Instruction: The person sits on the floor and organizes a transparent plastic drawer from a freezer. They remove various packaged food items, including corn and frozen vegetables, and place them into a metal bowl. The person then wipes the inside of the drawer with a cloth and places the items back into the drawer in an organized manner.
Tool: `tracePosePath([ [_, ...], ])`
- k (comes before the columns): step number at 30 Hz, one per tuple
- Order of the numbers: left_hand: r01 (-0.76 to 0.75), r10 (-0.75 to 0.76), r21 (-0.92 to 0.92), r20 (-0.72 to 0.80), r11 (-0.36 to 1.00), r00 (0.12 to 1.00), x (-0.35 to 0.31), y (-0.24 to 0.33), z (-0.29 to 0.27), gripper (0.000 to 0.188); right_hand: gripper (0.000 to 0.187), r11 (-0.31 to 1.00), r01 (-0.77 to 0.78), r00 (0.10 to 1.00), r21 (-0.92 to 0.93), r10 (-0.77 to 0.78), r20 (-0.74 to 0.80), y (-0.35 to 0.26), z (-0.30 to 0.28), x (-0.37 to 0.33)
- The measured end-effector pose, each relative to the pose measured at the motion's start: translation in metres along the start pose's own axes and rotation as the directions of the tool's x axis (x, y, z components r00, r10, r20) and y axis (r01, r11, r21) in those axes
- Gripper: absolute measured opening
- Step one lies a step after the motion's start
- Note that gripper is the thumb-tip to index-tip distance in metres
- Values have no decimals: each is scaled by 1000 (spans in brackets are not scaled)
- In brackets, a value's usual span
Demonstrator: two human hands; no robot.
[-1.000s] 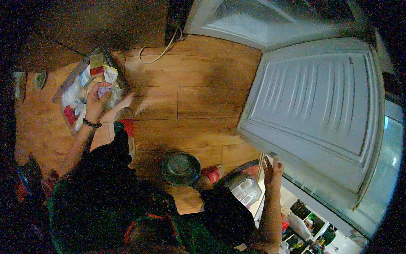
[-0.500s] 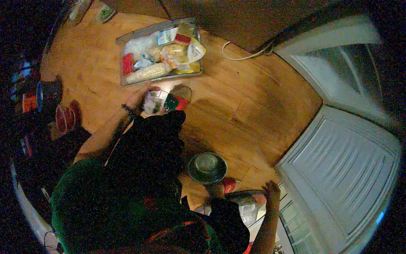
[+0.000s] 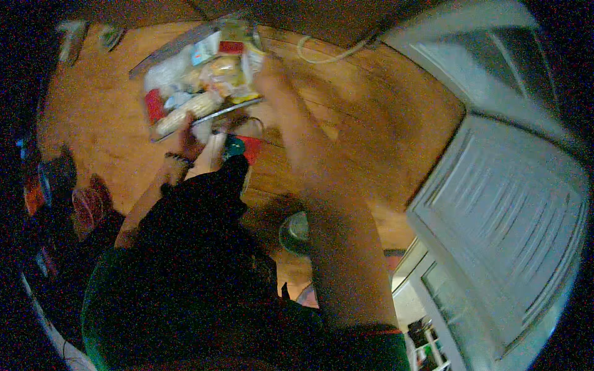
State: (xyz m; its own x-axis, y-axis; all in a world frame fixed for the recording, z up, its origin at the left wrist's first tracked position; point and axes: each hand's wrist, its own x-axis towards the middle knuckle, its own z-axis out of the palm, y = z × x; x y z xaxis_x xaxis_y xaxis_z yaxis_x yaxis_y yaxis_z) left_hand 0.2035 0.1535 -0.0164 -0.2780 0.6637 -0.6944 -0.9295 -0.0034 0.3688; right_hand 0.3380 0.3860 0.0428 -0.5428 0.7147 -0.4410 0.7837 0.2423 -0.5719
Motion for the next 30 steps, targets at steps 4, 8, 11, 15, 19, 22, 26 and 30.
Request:
tracePosePath([
  [4, 46, -34, 75, -158, 996, 987, -9, 17, -17, 30, 36, 997, 26, 997, -78, -32, -74, -3, 7, -7],
  [8, 87, -61, 119, -203, 989, 977, -8, 17, -17, 21, 35, 994, 80, 990, 76, -71, -123, 10, 15, -9],
  [11, 217, -218, 205, -15, 955, 976, -8, 35, -41, 35, 34, 957, 61, 982, 285, -6, -188, 20, 17, -35],
  [15, 335, -357, 319, 14, 887, 934, -14, 53, -30, 37, 34, 942, -13, 968, 336, 96, -231, 15, 9, -67],
  [19, 366, -372, 474, -85, 801, 924, -30, 73, 12, 35, 34, 867, 74, 931, 492, 117, -346, 17, 9, -103],
  [22, 365, -343, 566, -150, 739, 927, -46, 90, 39, 34, 34, 832, 44, 879, 553, 230, -417, 14, 22, -115],
  [26, 444, -435, 626, -180, 641, 882, -45, 105, 64, 33, 39, 814, -130, 843, 566, 391, -369, 5, 8, -156],
  [30, 615, -713, 630, -135, 474, 688, -59, 109, 100, 33, 48, 750, -284, 758, 597, 557, -339, 5, -15, -203],
])
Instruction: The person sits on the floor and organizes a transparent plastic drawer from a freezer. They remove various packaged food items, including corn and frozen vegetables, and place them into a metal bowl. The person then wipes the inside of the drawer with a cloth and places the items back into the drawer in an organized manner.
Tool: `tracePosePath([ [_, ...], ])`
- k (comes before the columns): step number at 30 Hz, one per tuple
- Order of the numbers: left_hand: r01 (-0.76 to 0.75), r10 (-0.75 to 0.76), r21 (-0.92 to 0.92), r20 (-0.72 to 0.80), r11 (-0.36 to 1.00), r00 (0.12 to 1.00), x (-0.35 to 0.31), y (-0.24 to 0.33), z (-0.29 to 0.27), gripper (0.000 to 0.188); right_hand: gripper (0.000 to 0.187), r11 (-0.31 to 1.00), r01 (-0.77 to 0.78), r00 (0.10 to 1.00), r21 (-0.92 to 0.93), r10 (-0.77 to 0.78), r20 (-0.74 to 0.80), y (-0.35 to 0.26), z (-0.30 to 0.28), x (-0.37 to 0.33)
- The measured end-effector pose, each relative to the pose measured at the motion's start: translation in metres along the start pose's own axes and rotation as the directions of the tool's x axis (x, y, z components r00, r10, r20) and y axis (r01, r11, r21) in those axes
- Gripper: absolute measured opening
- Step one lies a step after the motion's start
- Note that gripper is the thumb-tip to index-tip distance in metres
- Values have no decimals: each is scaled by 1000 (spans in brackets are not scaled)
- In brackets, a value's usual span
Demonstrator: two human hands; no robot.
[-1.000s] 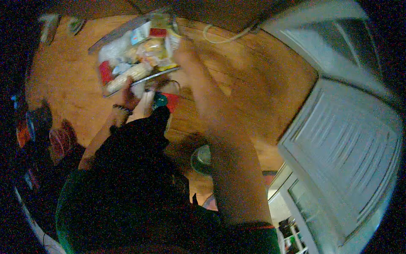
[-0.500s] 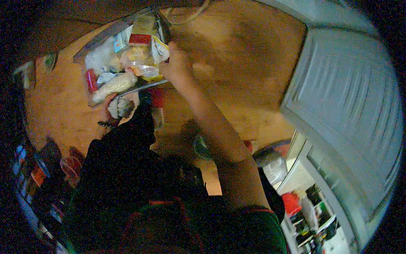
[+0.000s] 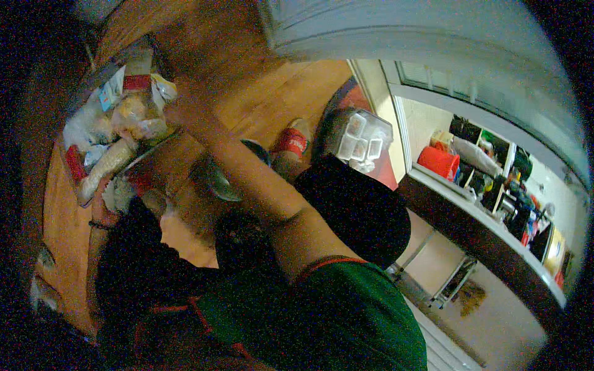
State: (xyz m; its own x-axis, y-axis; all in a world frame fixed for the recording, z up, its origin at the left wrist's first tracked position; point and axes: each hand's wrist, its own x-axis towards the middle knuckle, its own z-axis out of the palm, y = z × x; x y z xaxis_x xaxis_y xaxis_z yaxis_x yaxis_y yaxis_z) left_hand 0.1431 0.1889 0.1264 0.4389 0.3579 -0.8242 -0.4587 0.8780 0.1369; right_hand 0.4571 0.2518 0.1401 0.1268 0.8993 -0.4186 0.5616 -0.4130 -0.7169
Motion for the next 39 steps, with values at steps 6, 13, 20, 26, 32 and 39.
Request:
tracePosePath([
  [6, 29, -36, 157, 41, 987, 998, -20, 15, 70, 33, 50, 999, -32, 951, -43, 17, -309, 8, -27, -16],
  [13, -35, 24, 284, 42, 958, 999, 16, 27, 96, 28, 52, 973, -167, 981, -159, 181, 75, 18, -85, -5],
  [20, -19, 20, 417, 1, 909, 1000, 78, 49, 91, 24, 44, 892, 86, 966, -443, -183, -181, -66, -152, 17],
  [26, -232, 203, 690, 125, 686, 971, 126, 83, 40, 20, 47, 694, 411, 905, -591, -391, 170, -85, -122, 165],
  [32, -143, 291, 856, -9, 497, 957, 108, 83, 80, 27, 51, 929, 302, 838, -216, -151, 524, 5, -126, 193],
  [39, -119, 438, 896, -90, 427, 894, 96, 70, 80, 49, 50, 918, 292, 930, -270, -207, 302, 5, -124, 144],
])
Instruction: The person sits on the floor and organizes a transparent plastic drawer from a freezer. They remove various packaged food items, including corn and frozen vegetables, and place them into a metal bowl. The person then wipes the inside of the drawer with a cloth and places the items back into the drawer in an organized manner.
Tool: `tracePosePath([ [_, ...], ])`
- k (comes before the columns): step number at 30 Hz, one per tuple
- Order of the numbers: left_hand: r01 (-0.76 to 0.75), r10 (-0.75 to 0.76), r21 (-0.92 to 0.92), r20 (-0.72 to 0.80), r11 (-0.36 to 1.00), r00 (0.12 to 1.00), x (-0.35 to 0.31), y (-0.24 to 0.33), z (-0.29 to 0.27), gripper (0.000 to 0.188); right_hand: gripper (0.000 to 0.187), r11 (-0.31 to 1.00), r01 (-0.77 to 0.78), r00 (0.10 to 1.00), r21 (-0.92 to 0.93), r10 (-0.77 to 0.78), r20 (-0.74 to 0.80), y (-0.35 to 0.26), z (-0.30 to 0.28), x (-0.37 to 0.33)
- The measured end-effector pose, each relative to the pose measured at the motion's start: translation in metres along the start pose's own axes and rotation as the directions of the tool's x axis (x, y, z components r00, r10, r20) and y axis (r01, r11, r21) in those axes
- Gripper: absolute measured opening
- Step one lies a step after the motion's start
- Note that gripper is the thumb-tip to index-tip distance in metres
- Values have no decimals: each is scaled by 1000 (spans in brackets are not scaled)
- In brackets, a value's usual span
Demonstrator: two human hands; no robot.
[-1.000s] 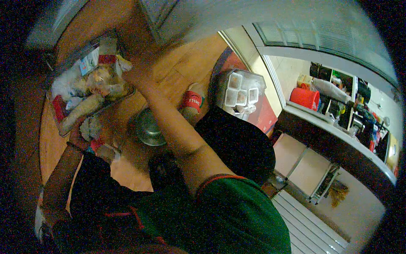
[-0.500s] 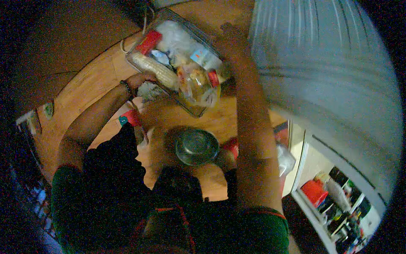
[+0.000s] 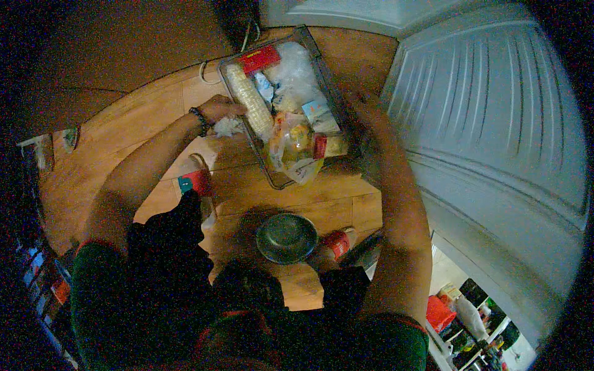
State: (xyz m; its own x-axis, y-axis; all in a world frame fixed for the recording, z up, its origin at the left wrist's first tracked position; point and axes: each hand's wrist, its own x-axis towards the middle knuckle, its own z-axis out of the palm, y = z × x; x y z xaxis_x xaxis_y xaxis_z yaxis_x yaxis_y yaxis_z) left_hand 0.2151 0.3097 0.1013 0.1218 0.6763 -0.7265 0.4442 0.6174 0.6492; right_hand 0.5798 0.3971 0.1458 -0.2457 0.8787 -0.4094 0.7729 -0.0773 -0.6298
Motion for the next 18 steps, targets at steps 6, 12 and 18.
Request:
tracePosePath([
  [6, -112, 106, 260, 39, 959, 994, -45, -3, -2, 39, 47, 944, 65, 997, -322, -52, 49, 14, -33, -87],
  [12, -199, 141, -296, -207, 934, 968, -189, 53, -52, 34, 41, 822, 114, 963, -558, -230, -143, -66, -78, -200],
  [18, -294, 212, -305, -275, 906, 938, -241, 75, -54, 30, 43, 846, 197, 849, -496, -400, -345, -36, -71, -214],
])
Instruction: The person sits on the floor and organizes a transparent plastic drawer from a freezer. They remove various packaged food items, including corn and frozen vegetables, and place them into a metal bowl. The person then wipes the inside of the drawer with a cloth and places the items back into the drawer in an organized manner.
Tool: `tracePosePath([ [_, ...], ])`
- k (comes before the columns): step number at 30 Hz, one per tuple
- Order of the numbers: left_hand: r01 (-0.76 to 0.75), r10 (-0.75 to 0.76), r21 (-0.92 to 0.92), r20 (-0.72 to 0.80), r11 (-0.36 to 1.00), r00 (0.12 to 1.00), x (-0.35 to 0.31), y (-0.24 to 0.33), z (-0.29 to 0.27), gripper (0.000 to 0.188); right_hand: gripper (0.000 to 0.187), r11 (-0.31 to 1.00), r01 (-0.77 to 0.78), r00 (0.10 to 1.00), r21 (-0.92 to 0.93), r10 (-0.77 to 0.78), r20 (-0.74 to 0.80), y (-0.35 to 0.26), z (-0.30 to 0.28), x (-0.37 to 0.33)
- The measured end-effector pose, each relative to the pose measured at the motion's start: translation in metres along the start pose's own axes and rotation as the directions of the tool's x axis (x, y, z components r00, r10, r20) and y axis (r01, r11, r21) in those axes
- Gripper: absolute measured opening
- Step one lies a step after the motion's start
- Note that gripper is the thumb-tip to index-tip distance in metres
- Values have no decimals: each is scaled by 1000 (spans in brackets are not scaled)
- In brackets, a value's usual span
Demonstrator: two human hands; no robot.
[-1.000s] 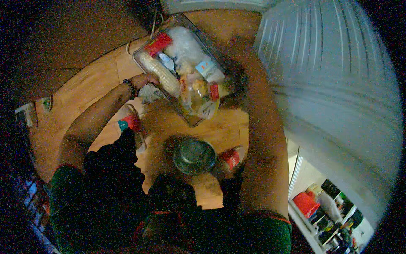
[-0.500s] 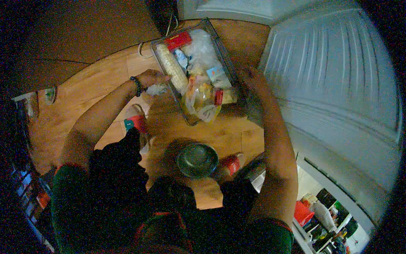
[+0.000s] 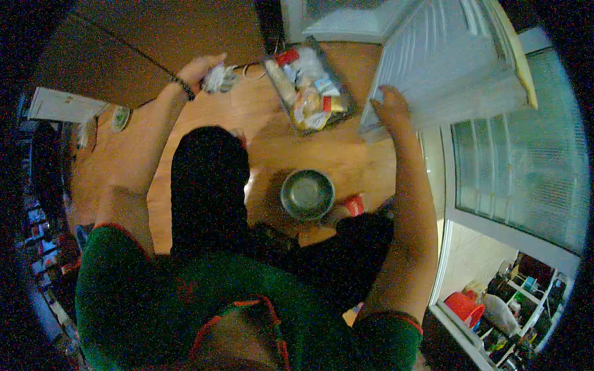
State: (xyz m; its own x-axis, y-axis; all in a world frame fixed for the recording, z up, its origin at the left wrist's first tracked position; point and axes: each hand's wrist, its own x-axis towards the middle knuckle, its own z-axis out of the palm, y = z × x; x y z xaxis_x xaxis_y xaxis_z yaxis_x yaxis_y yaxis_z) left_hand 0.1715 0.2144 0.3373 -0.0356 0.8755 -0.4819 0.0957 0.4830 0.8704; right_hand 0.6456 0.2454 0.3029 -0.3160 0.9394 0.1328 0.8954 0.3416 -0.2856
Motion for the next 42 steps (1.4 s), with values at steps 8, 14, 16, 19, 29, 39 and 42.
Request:
tracePosePath([
  [8, -171, 140, 182, 173, 968, 975, 0, -18, 19, 27, 35, 994, 101, 902, 44, -111, 417, -8, 85, -35],
  [14, 45, -134, 425, 180, 904, 975, 79, -78, 33, 34, 43, 993, 108, 728, 43, -108, 677, -5, 296, -151],
  [16, -40, -145, 613, 248, 789, 958, 102, -102, 45, 37, 40, 997, -61, 601, -39, 68, 796, -18, 302, -162],
  [19, -169, -187, 797, 333, 580, 924, 139, -147, 72, 42, 37, 982, -187, 580, -34, 139, 802, -5, 328, -179],
  [29, -6, -139, 337, 406, 942, 903, 175, -213, 97, 44, 25, 992, -34, 414, 120, -96, 905, 2, 323, -129],
  [39, 58, -185, 361, 328, 931, 926, 166, -185, 105, 42, 22, 982, 20, 478, 186, -172, 861, 24, 319, -86],
  [42, 57, -169, 323, 329, 945, 929, 169, -190, 105, 43, 23, 985, 131, 333, 115, -153, 931, 23, 294, -62],
])
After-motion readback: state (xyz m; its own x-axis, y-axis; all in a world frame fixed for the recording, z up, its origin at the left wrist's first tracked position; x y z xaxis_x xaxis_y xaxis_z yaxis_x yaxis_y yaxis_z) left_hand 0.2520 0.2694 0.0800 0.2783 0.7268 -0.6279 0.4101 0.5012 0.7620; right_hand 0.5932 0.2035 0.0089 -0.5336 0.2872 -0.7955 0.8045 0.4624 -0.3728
